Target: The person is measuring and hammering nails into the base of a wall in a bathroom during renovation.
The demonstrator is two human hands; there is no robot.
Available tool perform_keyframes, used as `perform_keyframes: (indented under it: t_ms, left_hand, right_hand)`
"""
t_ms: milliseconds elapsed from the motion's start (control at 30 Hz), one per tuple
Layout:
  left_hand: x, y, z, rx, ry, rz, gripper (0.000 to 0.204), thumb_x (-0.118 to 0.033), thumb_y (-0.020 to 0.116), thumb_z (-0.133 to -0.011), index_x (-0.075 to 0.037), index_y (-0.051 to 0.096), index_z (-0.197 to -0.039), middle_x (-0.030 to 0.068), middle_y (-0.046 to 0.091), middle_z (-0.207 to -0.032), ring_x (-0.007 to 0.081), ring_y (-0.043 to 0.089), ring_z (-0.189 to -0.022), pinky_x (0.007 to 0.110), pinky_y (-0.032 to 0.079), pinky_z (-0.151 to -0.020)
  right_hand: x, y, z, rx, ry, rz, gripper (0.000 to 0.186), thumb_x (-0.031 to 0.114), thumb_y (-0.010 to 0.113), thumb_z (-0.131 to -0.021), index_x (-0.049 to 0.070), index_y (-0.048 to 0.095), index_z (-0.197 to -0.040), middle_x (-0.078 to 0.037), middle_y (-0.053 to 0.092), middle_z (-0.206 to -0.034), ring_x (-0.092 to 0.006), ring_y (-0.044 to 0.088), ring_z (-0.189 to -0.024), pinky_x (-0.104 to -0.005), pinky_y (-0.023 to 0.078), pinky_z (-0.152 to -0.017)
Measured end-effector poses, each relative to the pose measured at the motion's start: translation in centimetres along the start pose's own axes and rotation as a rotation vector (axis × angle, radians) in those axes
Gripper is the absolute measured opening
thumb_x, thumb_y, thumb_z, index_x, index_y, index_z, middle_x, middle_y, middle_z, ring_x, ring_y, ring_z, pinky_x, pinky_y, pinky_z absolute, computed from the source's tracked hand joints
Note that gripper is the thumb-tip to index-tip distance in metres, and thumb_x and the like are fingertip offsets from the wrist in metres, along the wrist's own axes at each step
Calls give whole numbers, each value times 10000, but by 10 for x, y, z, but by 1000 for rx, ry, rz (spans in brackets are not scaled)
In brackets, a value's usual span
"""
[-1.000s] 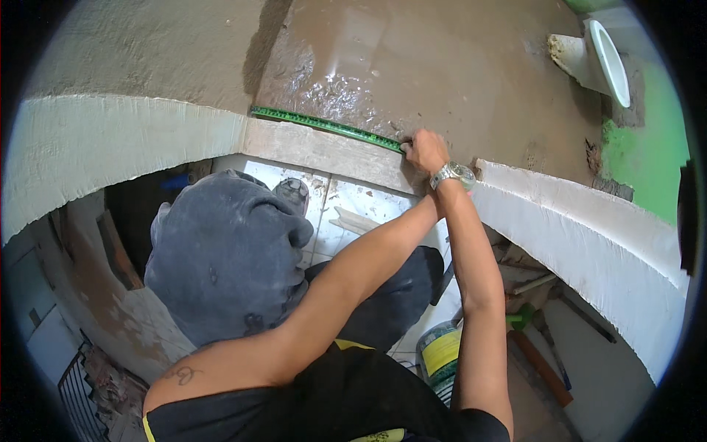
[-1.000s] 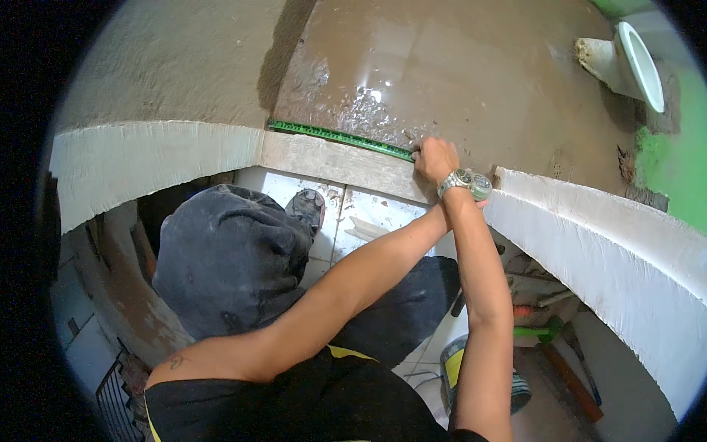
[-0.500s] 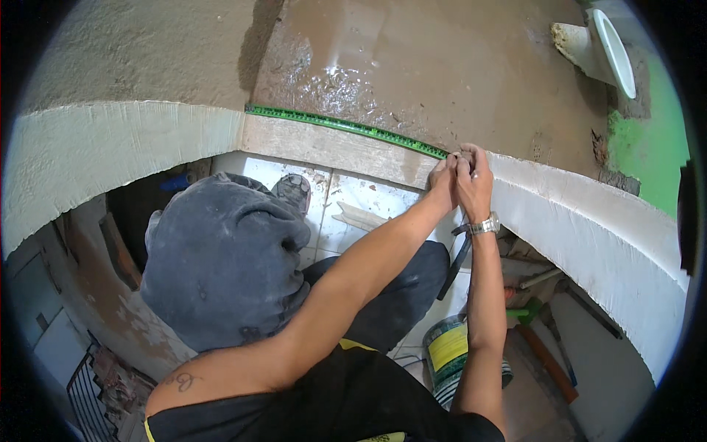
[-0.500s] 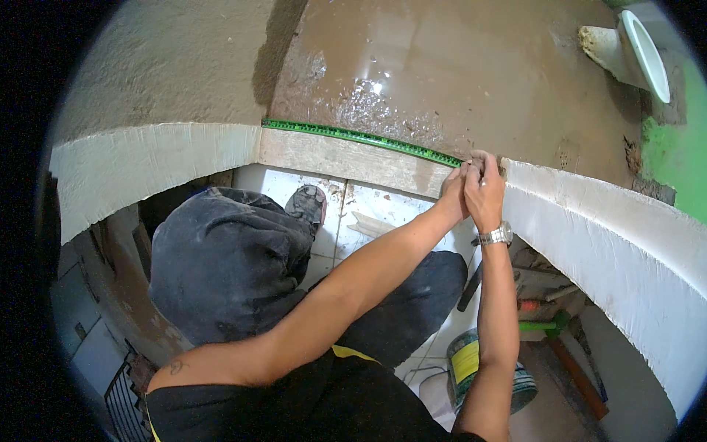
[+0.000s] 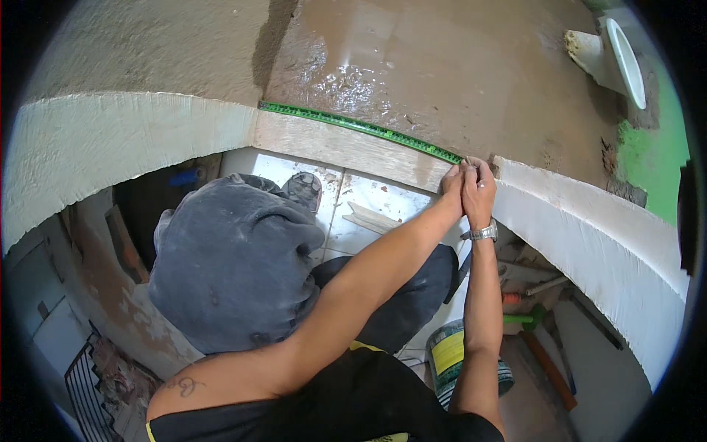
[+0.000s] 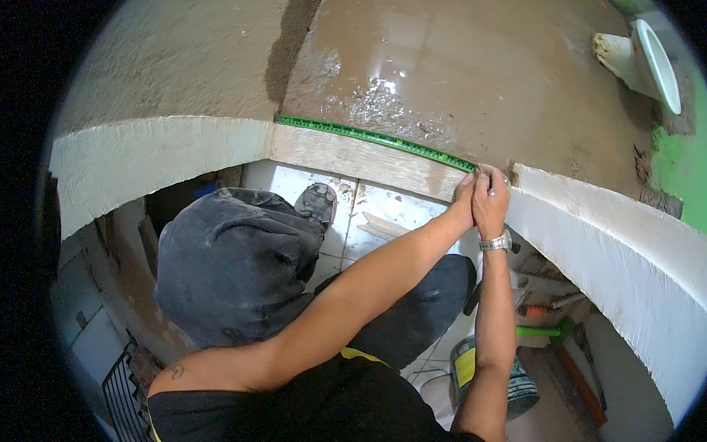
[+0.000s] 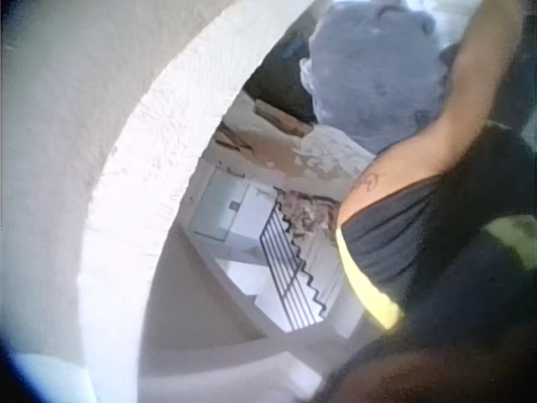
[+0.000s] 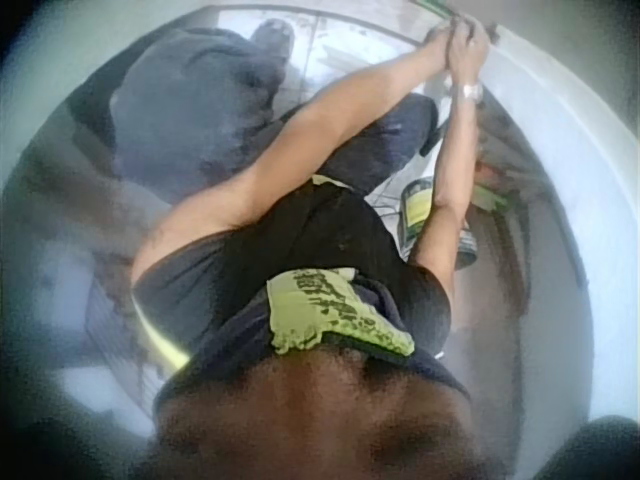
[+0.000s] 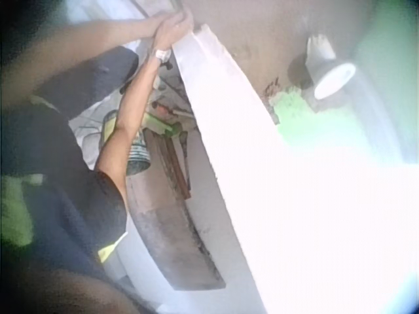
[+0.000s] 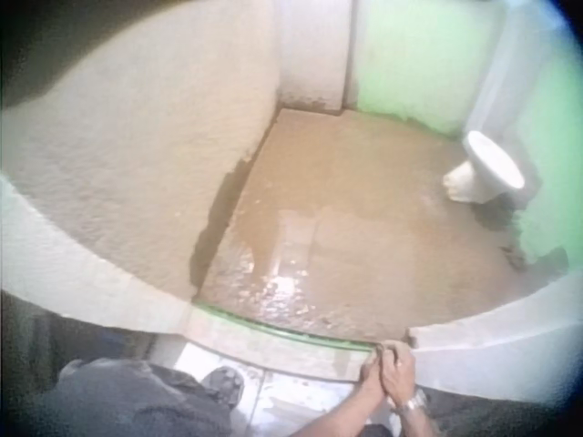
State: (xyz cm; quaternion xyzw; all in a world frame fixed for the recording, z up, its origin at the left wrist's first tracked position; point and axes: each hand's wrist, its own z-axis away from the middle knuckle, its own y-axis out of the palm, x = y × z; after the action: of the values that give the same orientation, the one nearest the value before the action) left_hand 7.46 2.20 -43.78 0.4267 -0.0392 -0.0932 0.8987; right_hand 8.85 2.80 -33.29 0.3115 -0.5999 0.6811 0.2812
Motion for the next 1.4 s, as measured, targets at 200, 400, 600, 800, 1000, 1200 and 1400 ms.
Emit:
perform_keyframes:
  t_ms: [200, 400, 600, 800, 1000, 1200, 1400]
  left_hand:
    - [-11, -27, -22, 198, 46, 12, 316, -221, 444, -952, -129, 673, -1149, 94, 617, -1323, 195, 493, -1292, 300, 342, -1112]
    - [-7, 8, 12, -37, -16, 40, 314, -383, 457, -1038, -117, 610, -1106, 98, 652, -1032, 233, 632, -964, 373, 528, -853]
    - [-18, 4, 8, -57, -22, 24, 331, -389, 440, -1034, -116, 609, -1112, 113, 654, -1059, 243, 624, -998, 377, 517, -887]
    - [-5, 25, 28, -89, -49, -74, 346, -364, 403, -1020, -100, 606, -1114, 125, 648, -1128, 252, 623, -1029, 360, 508, -916]
    - [-17, -29, -10, 420, -59, 121, 404, -423, 424, -1009, -101, 593, -1185, 106, 622, -1174, 265, 560, -1133, 397, 422, -1022]
    - [5, -21, 1, 548, -130, 194, 478, -484, 449, -993, -115, 546, -1281, 95, 591, -1252, 288, 504, -1234, 435, 349, -1103]
    - [-15, -11, 14, 280, -75, 73, 480, -487, 451, -994, -120, 531, -1294, 96, 588, -1263, 289, 505, -1231, 438, 354, -1090]
  right_hand:
    - [12, 18, -9, -9, -49, -20, 237, 158, 543, -946, 4, 662, -1079, -205, 713, -952, -297, 693, -887, -388, 526, -807]
    - [-2, 4, -1, -42, -12, 77, 235, 154, 553, -939, 5, 669, -1080, -216, 710, -962, -319, 691, -885, -387, 524, -801]
    - [7, 12, -2, -41, -96, 56, 244, 165, 566, -931, 12, 678, -1085, -224, 708, -964, -323, 696, -903, -398, 525, -819]
    - [-4, -9, 2, -21, 44, 180, 231, 188, 591, -912, 32, 619, -1080, -236, 690, -956, -397, 669, -900, -447, 520, -812]
    - [11, 4, -3, -5, -205, 298, 186, 184, 571, -903, 30, 609, -1002, -240, 662, -899, -432, 630, -839, -498, 494, -745]
    - [35, -9, -12, 243, -188, 556, 200, 217, 592, -882, 49, 634, -981, -213, 677, -867, -400, 642, -826, -499, 480, -760]
    - [29, 25, -25, 383, -311, 703, 192, 232, 605, -865, 54, 660, -908, -205, 682, -821, -394, 652, -778, -490, 472, -772]
